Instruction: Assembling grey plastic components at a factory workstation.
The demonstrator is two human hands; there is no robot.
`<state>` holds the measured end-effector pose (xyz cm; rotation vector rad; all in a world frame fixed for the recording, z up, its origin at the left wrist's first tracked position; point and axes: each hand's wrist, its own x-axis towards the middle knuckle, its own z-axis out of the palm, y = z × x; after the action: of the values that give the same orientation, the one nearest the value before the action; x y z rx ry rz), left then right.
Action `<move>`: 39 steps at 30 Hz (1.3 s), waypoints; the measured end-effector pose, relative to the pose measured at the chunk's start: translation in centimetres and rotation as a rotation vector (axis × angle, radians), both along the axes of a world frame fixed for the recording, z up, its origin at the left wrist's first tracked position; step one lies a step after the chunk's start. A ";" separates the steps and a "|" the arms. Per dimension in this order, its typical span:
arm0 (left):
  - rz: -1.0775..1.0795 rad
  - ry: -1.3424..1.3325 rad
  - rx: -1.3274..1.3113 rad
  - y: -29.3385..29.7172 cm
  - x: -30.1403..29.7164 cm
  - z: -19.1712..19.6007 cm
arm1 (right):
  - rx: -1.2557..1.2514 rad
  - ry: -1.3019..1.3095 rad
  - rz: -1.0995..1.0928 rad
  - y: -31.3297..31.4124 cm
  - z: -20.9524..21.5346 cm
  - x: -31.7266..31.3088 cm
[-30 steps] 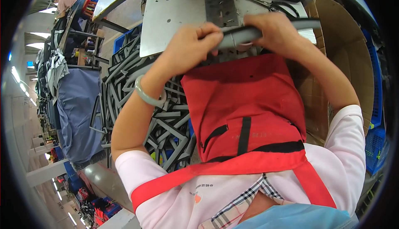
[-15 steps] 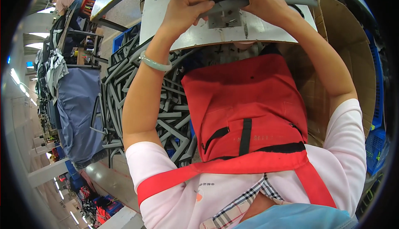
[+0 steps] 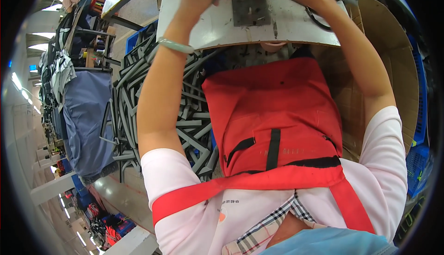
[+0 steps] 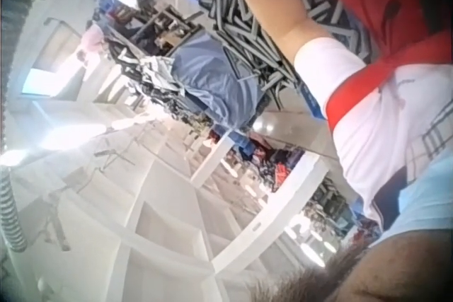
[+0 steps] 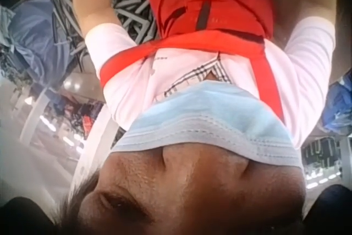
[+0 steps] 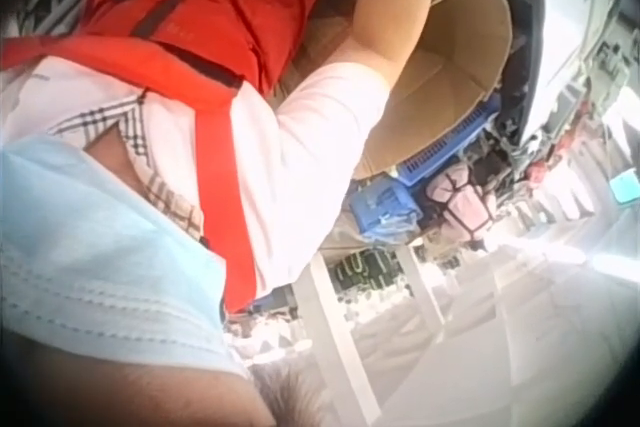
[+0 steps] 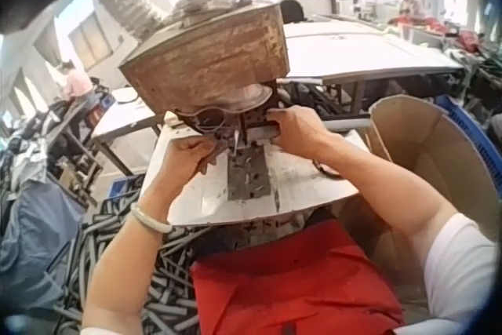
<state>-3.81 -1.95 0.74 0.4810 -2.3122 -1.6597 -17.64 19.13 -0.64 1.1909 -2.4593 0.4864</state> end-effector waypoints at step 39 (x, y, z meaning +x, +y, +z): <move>-0.198 -0.075 0.108 5.3 11.8 -0.8 | 0.185 -0.223 0.408 4.7 2.2 8.5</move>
<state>7.98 3.36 -0.11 0.3510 -2.3999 -1.8960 -9.12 23.85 1.55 1.8216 -2.4866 0.5332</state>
